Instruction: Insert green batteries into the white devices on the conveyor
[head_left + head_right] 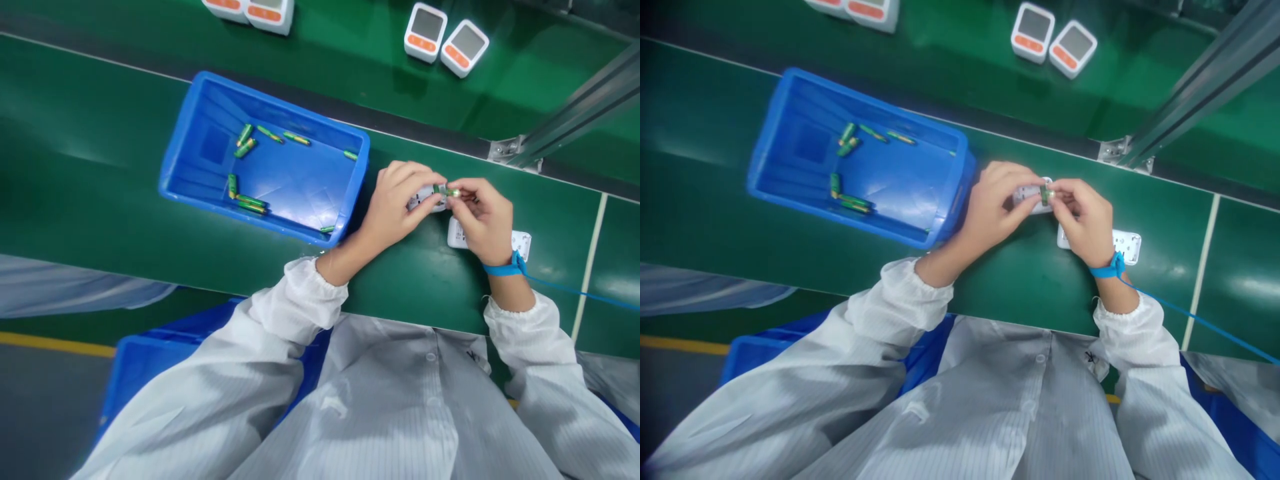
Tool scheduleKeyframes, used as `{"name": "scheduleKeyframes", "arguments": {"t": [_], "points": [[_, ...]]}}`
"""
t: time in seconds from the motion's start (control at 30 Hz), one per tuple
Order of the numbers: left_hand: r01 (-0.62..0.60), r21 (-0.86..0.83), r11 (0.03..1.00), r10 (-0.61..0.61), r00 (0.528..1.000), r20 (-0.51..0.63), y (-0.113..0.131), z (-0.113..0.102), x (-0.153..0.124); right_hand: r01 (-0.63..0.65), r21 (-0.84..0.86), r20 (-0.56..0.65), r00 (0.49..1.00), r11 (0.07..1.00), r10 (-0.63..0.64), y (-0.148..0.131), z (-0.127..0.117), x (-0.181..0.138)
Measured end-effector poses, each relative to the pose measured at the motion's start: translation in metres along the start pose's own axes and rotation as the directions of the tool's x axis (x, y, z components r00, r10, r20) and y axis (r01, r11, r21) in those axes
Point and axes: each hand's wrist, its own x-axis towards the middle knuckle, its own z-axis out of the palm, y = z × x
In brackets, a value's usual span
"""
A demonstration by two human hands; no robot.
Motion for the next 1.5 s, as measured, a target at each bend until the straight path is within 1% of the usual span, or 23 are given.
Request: {"name": "scheduleKeyframes", "arguments": {"t": [0.1, 0.23, 0.4, 0.5, 0.6, 0.7, 0.87, 1.0, 1.13, 1.2, 1.3, 1.4, 1.5], "points": [[0.016, 0.012, 1.000, -0.017, 0.999, 0.034, -0.004, 0.002, 0.001, -0.006, 0.009, -0.035, 0.999, 1.000, 0.006, 0.001, 0.001, 0.003], [0.025, 0.025, 0.999, -0.027, 0.996, 0.085, -0.006, 0.004, 0.001, -0.001, -0.032, 0.025, 1.000, 0.999, 0.002, 0.000, 0.003, 0.007], [0.029, 0.011, 1.000, -0.030, 0.997, 0.072, -0.007, 0.005, 0.001, 0.024, -0.065, 0.105, 0.994, 0.998, -0.017, -0.001, 0.001, 0.010], [0.033, 0.002, 0.999, -0.033, 0.998, 0.061, -0.009, 0.006, 0.001, 0.037, -0.056, 0.114, 0.993, 0.998, -0.030, 0.000, 0.000, 0.009], [0.034, -0.006, 0.999, -0.034, 0.998, 0.056, -0.011, 0.007, 0.000, 0.009, -0.037, 0.076, 0.997, 0.999, -0.006, 0.001, 0.000, 0.007], [0.028, -0.001, 1.000, -0.028, 0.998, 0.060, -0.012, 0.008, 0.000, -0.042, -0.040, -0.011, 0.999, 0.998, 0.041, 0.003, 0.001, 0.007], [0.029, 0.001, 1.000, -0.029, 0.990, 0.137, -0.012, 0.007, 0.000, -0.066, -0.108, -0.095, 0.994, 0.992, 0.056, 0.005, 0.000, 0.009], [0.006, -0.018, 1.000, -0.003, 0.989, 0.147, -0.011, 0.007, 0.000, -0.076, -0.122, -0.142, 0.988, 0.990, 0.059, 0.001, -0.008, 0.010], [-0.033, -0.038, 0.999, 0.037, 0.992, 0.124, -0.012, 0.008, 0.000, -0.031, -0.151, -0.113, 0.994, 0.988, 0.014, -0.003, -0.015, 0.011], [-0.057, -0.047, 0.997, 0.062, 0.992, 0.113, -0.013, 0.008, 0.000, -0.010, -0.180, -0.104, 0.995, 0.984, -0.009, -0.002, -0.013, 0.011], [-0.088, -0.059, 0.994, 0.093, 0.990, 0.103, -0.015, 0.010, 0.000, 0.001, -0.220, -0.094, 0.995, 0.976, -0.022, 0.003, -0.002, 0.011], [-0.062, -0.049, 0.997, 0.066, 0.994, 0.089, -0.017, 0.013, -0.001, 0.019, -0.259, -0.042, 0.999, 0.966, -0.031, 0.006, 0.006, 0.010], [-0.019, -0.036, 0.999, 0.021, 0.997, 0.068, -0.017, 0.016, -0.002, 0.056, -0.305, 0.017, 0.998, 0.951, -0.053, 0.004, 0.006, 0.005]]}}
